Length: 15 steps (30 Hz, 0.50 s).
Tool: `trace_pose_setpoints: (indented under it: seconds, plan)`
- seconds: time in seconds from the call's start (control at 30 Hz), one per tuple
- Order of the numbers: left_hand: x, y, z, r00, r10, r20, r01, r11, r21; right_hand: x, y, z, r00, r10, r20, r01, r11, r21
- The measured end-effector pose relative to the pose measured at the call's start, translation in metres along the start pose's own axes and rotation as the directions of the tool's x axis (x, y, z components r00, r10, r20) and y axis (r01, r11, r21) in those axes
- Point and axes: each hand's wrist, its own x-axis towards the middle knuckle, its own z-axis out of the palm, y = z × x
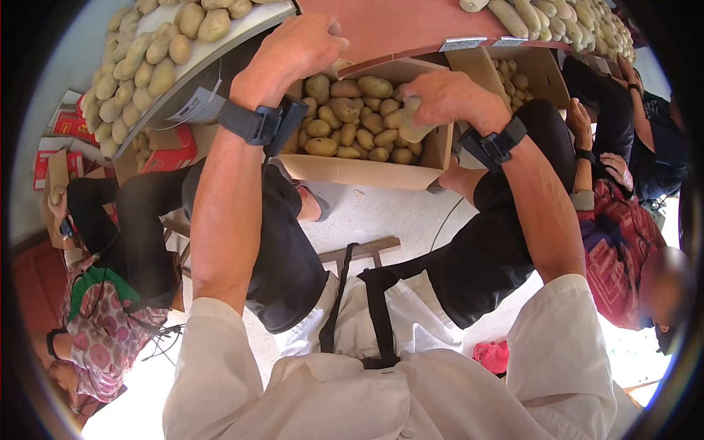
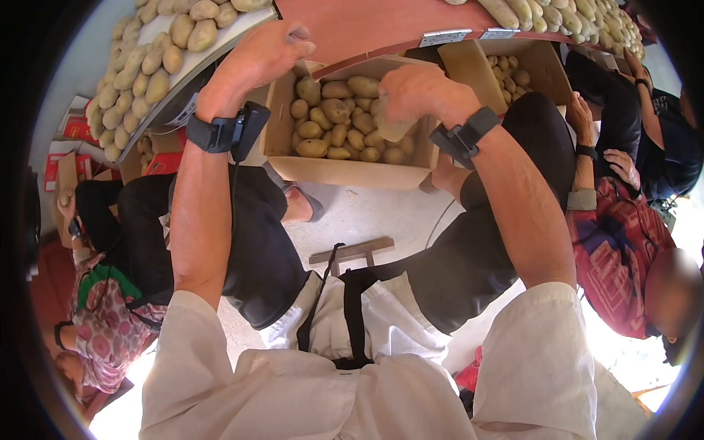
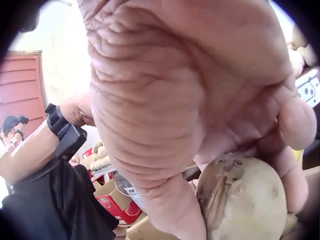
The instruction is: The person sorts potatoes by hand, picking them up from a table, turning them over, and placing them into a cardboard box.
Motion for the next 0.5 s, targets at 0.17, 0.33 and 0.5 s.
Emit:
trace_pose_setpoints:
  seconds: [0.17,0.33,0.5]
  plan:
    - [0.001,-0.003,0.001,1.000,0.026,0.005,-0.026,1.000,-0.004,0.014,0.014,0.018,0.995,-0.027,0.095,0.035,0.996,-0.081]
    - [-0.002,0.000,-0.001,1.000,0.019,0.002,-0.019,1.000,-0.010,0.008,0.025,0.022,0.998,-0.052,0.028,0.053,0.998,-0.040]
    - [-0.006,0.002,-0.003,1.000,0.008,-0.001,-0.008,1.000,0.010,0.002,0.025,0.017,0.998,-0.047,-0.027,0.045,0.997,-0.068]
